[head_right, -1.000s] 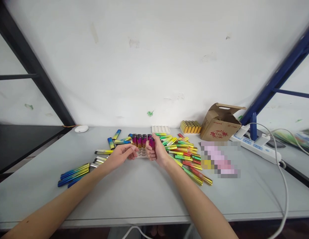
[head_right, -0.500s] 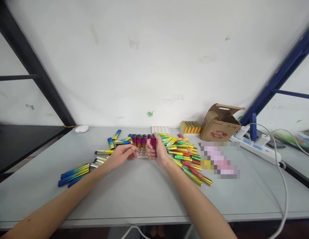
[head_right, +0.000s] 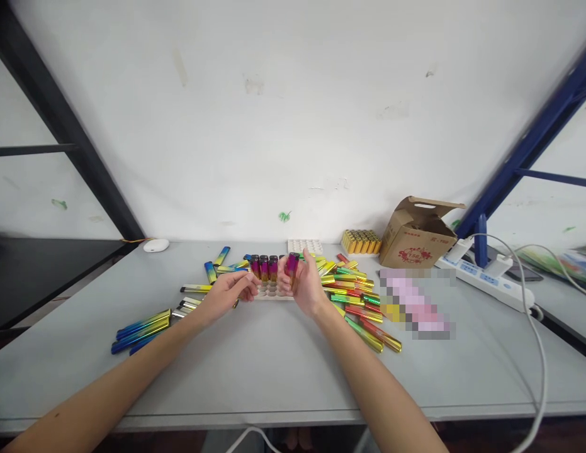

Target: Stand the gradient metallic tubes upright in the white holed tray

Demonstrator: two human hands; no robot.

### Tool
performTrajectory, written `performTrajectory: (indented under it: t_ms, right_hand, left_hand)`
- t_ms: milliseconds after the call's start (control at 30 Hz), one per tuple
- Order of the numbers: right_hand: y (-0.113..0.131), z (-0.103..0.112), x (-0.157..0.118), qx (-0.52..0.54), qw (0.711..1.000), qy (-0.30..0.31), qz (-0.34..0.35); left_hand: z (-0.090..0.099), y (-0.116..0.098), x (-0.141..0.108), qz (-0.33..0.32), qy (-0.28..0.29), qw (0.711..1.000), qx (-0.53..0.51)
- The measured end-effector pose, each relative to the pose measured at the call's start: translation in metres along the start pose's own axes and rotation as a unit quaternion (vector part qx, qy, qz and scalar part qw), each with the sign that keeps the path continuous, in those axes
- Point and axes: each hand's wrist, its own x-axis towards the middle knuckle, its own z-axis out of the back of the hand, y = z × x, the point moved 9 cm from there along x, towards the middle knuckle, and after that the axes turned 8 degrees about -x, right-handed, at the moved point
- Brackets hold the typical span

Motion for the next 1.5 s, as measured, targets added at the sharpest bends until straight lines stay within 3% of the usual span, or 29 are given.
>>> performTrajectory:
  t_ms: [133, 267, 433, 567, 667, 833, 1100, 1200, 1367, 1433, 1500]
  right_hand:
    - [0.019, 0.003, -0.001, -0.035, 0.996, -0.014, 0.076]
    - [0.026, -0.001, -0.003, -0.085, 0.989, -0.01, 0.118]
    - [0.019, 0.016, 0.0, -0.158, 0.98, -0.073, 0.1]
    - [0.02, 0.035, 0.002, -0.207, 0.965, -0.126, 0.102]
    - [0.029, 0.04, 0.001, -0.278, 0.94, -0.143, 0.135]
    - [0.036, 0.039, -0.003, -0.424, 0.869, -0.172, 0.188]
    - [0.026, 0.035, 0.0, -0.479, 0.83, -0.155, 0.242]
    - [0.023, 0.037, 0.001, -0.475, 0.832, -0.154, 0.242]
    - [0.018, 0.043, 0.005, -0.484, 0.835, -0.158, 0.209]
    - [0.019, 0.043, 0.005, -0.498, 0.827, -0.161, 0.205]
    - [0.021, 0.041, 0.003, -0.518, 0.813, -0.161, 0.211]
  left_hand:
    - [0.013, -0.002, 0.001, 0.0, -0.057, 0.997, -0.06]
    - [0.017, -0.003, 0.0, 0.002, -0.061, 0.994, -0.089]
    - [0.019, -0.004, 0.001, -0.003, -0.054, 0.995, -0.081]
    - [0.029, -0.005, 0.004, -0.008, -0.079, 0.995, -0.056]
    - [0.038, -0.005, 0.006, -0.013, -0.1, 0.993, -0.055]
    - [0.051, -0.007, 0.009, -0.025, -0.126, 0.99, -0.058]
    - [0.085, -0.011, 0.009, -0.044, -0.224, 0.972, -0.061]
    - [0.094, -0.008, 0.011, -0.045, -0.239, 0.968, -0.055]
    - [0.108, -0.007, 0.007, -0.048, -0.289, 0.956, 0.023]
    - [0.113, -0.012, 0.004, -0.052, -0.305, 0.945, 0.111]
    - [0.112, -0.019, 0.005, -0.067, -0.286, 0.929, 0.223]
